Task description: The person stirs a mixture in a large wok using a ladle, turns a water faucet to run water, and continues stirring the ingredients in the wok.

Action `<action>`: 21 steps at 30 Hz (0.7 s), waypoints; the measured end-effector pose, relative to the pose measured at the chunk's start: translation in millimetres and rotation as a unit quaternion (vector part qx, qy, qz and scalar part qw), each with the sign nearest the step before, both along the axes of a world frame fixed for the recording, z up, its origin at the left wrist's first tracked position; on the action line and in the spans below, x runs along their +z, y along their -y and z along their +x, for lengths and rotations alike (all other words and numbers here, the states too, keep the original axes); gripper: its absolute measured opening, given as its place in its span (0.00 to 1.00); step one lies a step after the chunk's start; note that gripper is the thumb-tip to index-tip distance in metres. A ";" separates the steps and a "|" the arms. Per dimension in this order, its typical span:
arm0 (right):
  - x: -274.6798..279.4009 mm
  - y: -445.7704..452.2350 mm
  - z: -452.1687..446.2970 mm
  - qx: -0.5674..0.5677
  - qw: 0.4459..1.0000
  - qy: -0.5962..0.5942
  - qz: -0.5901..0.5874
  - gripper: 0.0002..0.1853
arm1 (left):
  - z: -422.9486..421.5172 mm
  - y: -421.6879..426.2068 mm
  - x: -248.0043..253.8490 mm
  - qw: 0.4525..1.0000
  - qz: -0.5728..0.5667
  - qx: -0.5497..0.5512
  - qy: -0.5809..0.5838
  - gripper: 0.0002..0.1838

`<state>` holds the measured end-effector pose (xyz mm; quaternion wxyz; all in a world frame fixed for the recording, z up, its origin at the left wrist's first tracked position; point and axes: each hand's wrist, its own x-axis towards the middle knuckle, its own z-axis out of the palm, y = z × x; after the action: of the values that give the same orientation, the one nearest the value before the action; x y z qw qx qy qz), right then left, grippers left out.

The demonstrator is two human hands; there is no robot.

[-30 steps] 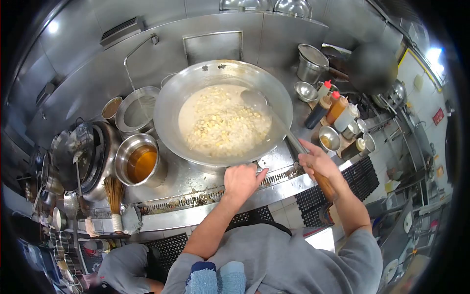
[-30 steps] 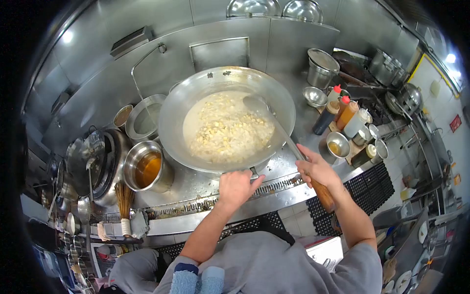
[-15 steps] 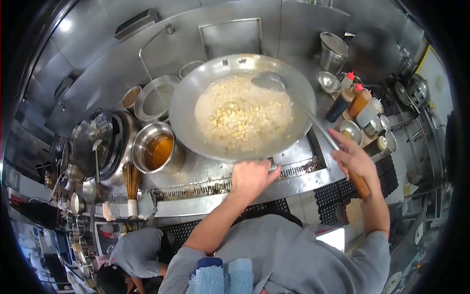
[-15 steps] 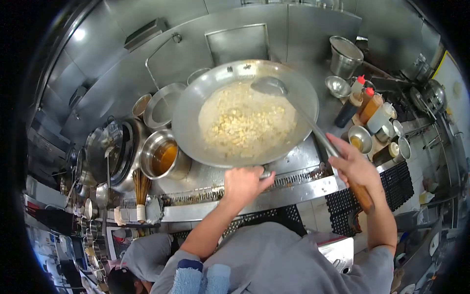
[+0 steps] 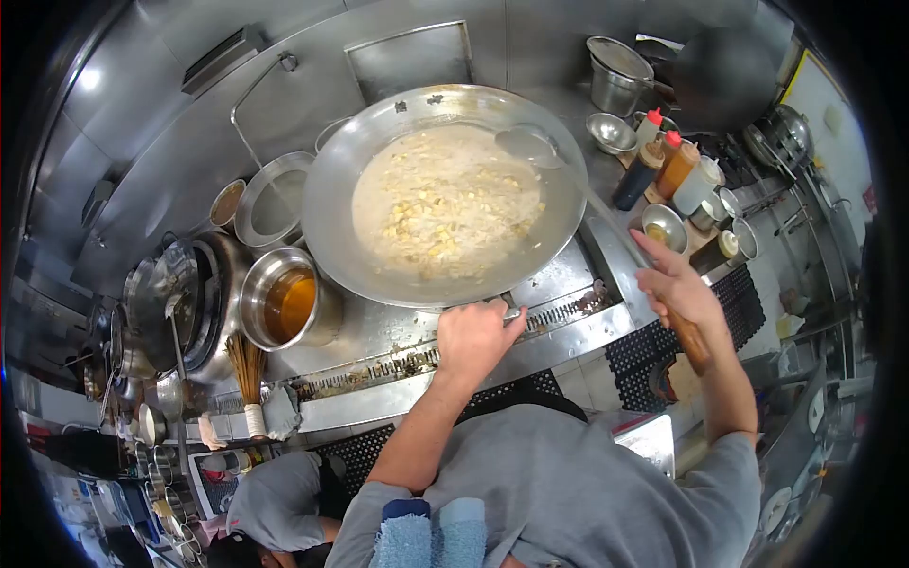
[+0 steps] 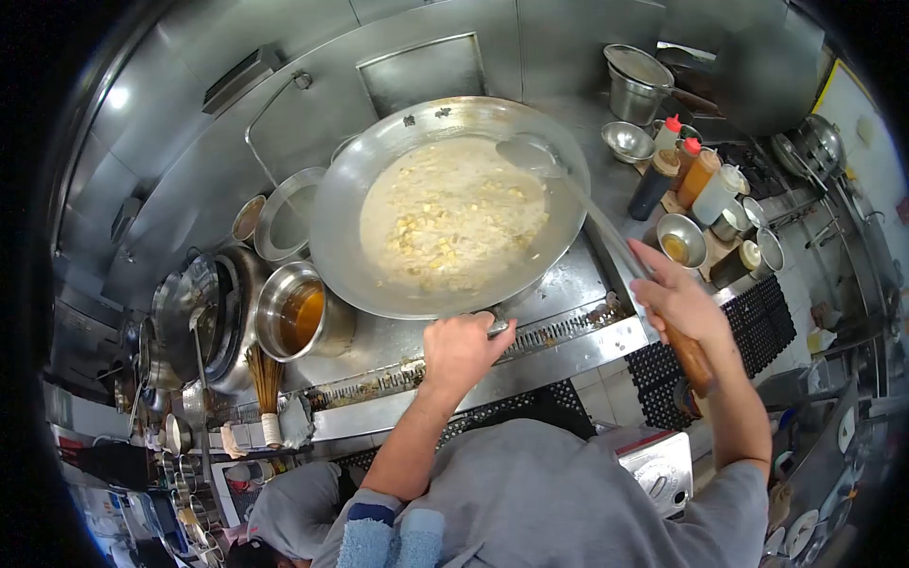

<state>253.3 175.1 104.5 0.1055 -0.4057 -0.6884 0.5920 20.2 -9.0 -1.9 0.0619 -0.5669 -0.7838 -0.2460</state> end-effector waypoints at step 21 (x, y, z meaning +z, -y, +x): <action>2.3 8.0 8.9 0.036 0.998 0.049 0.029 0.37 | -3.7 9.1 10.6 0.993 0.006 -0.038 0.114 0.23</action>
<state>262.1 167.1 106.8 0.0619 -0.4058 -0.7239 0.5545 16.5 -18.2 8.7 -0.0340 -0.5638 -0.7622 -0.3162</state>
